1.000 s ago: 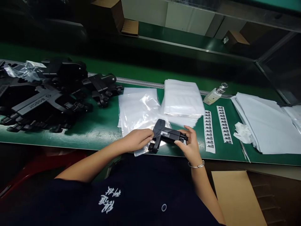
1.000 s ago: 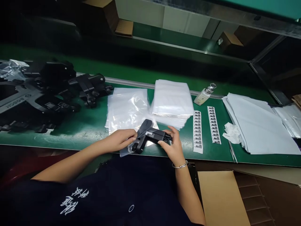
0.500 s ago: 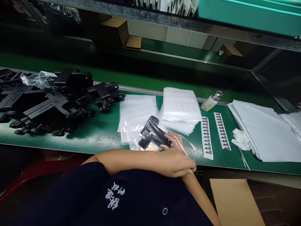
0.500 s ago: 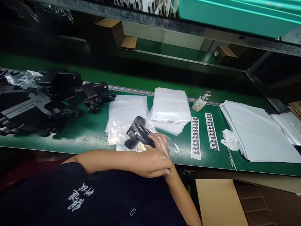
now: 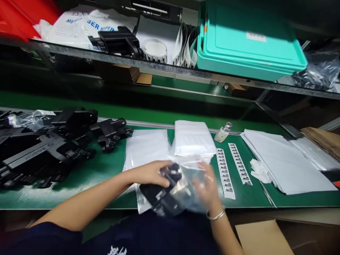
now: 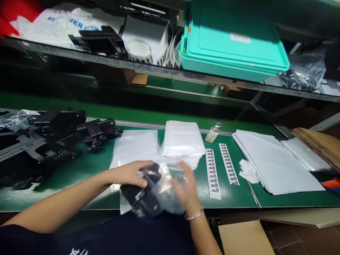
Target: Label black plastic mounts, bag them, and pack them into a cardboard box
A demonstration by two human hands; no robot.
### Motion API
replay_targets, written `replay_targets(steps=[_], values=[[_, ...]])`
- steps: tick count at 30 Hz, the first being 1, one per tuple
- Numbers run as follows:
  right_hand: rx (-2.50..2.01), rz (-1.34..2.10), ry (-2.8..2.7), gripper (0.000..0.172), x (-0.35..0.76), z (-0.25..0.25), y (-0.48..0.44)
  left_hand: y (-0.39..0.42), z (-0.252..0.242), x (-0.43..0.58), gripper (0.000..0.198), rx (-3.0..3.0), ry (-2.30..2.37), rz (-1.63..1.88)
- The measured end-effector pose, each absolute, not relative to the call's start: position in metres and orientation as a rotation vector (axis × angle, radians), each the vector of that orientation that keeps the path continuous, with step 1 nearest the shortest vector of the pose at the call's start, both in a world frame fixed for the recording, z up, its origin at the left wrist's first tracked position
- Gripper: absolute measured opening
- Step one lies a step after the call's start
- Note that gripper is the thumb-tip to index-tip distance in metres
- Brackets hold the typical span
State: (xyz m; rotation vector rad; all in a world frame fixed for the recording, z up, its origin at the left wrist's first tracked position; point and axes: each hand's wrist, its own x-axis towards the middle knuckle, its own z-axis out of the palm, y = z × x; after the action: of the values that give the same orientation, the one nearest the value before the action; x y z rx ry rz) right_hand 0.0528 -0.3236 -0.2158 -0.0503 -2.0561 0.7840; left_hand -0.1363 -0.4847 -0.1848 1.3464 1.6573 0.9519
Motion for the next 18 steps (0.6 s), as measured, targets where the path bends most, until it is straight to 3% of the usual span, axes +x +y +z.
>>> replay_targets(steps=[2, 4, 7, 9, 13, 18], values=[[-0.344, 0.814, -1.851, 0.036, 0.056, -0.212, -0.316, -0.492, -0.197, -0.133, 0.075, 1.059, 1.729, 1.288], [-0.221, 0.77, -1.954, 0.036, 0.056, -0.201, -0.32, -0.496, -0.203, -0.127, 0.093, 0.9, 1.773, 1.418], [0.11, 0.679, -2.44, 0.043, 0.043, -0.177, -0.338, -0.497, -0.204, -0.111, 0.116, 0.96, 1.858, 1.273], [0.122, 0.741, -2.65, 0.043, 0.033, -0.166, -0.343, -0.499, -0.206, -0.098, 0.121, 1.124, 1.86, 1.174], [0.245, 1.072, -2.713, 0.039, 0.042, -0.168, -0.323, -0.496, -0.209, -0.08, 0.112, 1.471, 1.834, 1.141], [0.123, 1.223, -2.3, 0.03, 0.141, -0.173, -0.295, -0.473, -0.192, -0.075, 0.076, 1.764, 1.801, 1.081]])
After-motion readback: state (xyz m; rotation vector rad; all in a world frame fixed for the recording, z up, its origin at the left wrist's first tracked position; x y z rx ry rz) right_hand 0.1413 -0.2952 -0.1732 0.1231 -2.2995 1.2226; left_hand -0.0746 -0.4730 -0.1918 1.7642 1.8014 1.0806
